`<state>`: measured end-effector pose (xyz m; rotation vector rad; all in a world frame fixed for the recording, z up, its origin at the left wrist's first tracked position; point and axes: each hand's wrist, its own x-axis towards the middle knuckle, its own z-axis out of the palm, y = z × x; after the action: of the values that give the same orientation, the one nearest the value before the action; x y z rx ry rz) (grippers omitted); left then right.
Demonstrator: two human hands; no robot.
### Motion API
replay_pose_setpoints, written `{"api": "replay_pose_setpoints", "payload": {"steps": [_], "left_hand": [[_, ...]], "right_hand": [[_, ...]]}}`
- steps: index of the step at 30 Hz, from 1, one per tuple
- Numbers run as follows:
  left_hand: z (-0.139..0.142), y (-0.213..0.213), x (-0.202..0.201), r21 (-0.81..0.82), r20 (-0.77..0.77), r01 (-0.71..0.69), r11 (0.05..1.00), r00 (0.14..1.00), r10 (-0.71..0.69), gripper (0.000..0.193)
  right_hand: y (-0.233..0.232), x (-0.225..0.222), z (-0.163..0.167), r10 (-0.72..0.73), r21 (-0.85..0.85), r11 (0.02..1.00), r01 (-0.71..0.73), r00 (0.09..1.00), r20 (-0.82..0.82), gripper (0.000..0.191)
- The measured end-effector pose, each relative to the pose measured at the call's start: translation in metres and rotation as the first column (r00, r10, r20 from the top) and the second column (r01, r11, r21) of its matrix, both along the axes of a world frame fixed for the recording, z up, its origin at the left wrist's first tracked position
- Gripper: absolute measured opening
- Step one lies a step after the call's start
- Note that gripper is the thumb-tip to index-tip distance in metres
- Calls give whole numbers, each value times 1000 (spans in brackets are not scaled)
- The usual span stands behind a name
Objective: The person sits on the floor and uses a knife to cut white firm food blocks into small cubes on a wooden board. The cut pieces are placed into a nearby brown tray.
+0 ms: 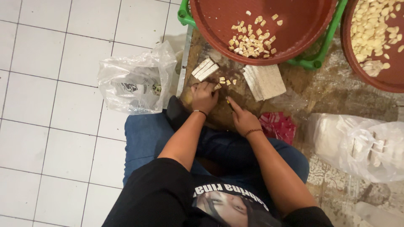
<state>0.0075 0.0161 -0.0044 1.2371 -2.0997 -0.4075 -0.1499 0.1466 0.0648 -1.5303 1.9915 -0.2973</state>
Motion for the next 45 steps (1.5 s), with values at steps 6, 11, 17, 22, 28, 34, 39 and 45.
{"api": "replay_pose_setpoints", "payload": {"steps": [6,11,17,22,28,34,39,45], "left_hand": [[1,0,-1,-4,-6,-11,1000,1000,11,19],[1,0,-2,1,-12,-8,1000,1000,8,15],[3,2,-3,6,5,-15,1000,1000,15,15],[6,4,-3,-39,-20,-26,999,999,25,17],[5,0,-3,-18,18,-28,999,999,28,13],[2,2,-4,-12,20,-32,999,999,32,15],[1,-1,-4,-28,-3,-29,999,1000,29,15],[4,-1,-5,9,-4,-38,999,999,38,28]], "right_hand": [[2,-1,0,13,-31,999,-13,1000,-10,64],[1,-3,2,25,-13,1000,-25,1000,-19,64],[-1,-3,0,19,3,1000,-19,1000,-2,63],[-7,-1,-1,-17,91,996,15,1000,22,63],[-5,0,3,-27,119,993,24,999,30,61],[-1,1,9,-44,141,989,40,999,27,61],[7,-7,20,-49,200,979,44,999,20,61],[4,-15,19,-51,142,988,55,998,-27,62]]}}
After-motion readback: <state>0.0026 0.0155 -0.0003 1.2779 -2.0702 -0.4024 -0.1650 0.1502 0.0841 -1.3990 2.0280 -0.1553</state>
